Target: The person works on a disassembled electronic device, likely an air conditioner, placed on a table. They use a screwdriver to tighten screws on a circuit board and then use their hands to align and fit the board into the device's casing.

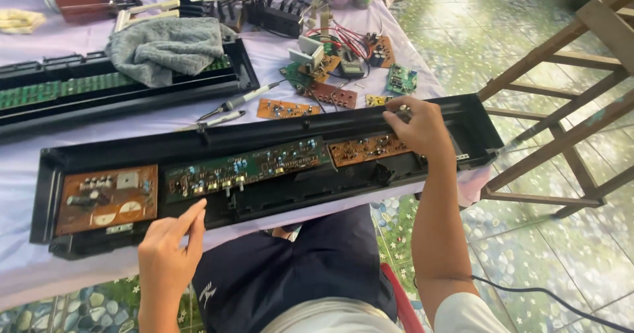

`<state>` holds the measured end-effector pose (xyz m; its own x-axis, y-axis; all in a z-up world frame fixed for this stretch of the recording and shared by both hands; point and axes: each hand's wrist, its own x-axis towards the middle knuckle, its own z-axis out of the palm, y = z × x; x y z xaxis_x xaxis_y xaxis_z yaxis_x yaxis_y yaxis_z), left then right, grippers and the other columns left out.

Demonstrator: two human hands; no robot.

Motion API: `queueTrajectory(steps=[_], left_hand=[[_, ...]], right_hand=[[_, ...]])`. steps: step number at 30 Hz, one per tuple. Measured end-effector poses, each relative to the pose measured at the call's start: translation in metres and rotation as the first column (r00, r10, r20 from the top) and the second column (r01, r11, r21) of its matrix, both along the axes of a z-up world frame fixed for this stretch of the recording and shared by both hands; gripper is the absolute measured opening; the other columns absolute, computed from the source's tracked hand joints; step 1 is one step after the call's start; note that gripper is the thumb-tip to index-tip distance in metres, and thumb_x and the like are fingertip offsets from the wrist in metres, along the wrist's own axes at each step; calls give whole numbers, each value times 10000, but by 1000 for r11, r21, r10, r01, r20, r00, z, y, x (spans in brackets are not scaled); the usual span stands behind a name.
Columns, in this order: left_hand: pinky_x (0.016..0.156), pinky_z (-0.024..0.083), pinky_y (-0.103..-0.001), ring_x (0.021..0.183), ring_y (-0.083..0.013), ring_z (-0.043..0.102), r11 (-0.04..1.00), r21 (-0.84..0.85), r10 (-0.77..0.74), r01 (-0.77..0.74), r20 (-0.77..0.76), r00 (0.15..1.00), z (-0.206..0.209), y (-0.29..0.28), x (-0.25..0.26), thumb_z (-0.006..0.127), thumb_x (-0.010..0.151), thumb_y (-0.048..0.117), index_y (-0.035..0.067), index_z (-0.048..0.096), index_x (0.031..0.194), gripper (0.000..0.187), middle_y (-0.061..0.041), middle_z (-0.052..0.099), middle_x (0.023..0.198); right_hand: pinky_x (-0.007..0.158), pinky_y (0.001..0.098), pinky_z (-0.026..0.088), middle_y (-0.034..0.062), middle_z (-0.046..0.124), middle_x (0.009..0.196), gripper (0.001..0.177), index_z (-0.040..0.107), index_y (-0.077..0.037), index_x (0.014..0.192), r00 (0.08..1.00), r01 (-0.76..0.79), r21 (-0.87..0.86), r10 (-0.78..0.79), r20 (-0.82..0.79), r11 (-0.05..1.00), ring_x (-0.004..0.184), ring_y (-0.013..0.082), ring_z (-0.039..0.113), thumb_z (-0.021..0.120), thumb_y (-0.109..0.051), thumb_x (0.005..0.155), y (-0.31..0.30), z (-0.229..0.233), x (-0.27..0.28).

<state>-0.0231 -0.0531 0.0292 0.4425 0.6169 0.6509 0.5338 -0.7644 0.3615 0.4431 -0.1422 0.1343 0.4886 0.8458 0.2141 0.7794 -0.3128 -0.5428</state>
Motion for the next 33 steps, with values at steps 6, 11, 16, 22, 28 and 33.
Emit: queueTrajectory(steps=[6, 11, 16, 22, 28, 33], left_hand=[[799, 522, -378, 596, -213, 480, 997, 63, 43, -45, 35, 998, -3, 6, 7, 724, 972, 48, 100, 793, 1161, 208, -1, 541, 625], [767, 524, -350, 569, -182, 454, 996, 35, 77, -81, 117, 990, 5, 5, 15, 748, 959, 23, 66, 797, 1129, 181, -11, 558, 638], [799, 529, -330, 553, -127, 654, 948, -303, 122, -100, 52, 991, -7, 27, -2, 616, 990, 114, 158, 750, 1235, 283, 26, 733, 655], [698, 567, -280, 542, -96, 666, 927, -352, 183, -130, 123, 975, 41, 27, 30, 692, 941, 59, 85, 792, 1100, 190, -15, 721, 617], [682, 614, -273, 608, -128, 728, 850, -509, 199, -135, 73, 977, 62, 47, 43, 639, 960, 142, 137, 802, 1108, 220, -14, 761, 648], [563, 468, -249, 514, -152, 605, 973, -230, 111, -33, 333, 936, 83, 68, 51, 614, 977, -41, -36, 743, 1011, 133, -85, 642, 623]], right_hand=[[668, 443, 478, 106, 716, 1277, 233, 755, -144, 1112, 992, 108, -129, -115, -43, 986, 638, 215, 555, 682, -312, 968, 24, 10, 52], [550, 378, 376, 81, 717, 942, 219, 755, -121, 1113, 999, 26, -219, -31, -18, 975, 472, 164, 396, 687, -270, 967, 66, 16, 69], [506, 292, 463, 141, 771, 1146, 309, 740, -50, 1169, 989, -147, -333, 144, -35, 931, 428, 117, 405, 690, -262, 951, 131, 1, 70], [730, 354, 478, 27, 753, 844, 217, 772, -140, 1029, 867, -471, -326, 498, 0, 820, 735, 212, 664, 775, -316, 901, 198, -25, 32], [1026, 528, 512, 120, 599, 1389, 856, 596, -127, 1383, 809, -479, -608, 587, -27, 633, 1232, 321, 594, 850, -617, 729, 233, -39, -26], [873, 483, 537, 139, 669, 1158, 719, 676, -93, 1228, 748, -519, -525, 656, 102, 674, 1045, 357, 653, 889, -558, 723, 243, -78, -3]])
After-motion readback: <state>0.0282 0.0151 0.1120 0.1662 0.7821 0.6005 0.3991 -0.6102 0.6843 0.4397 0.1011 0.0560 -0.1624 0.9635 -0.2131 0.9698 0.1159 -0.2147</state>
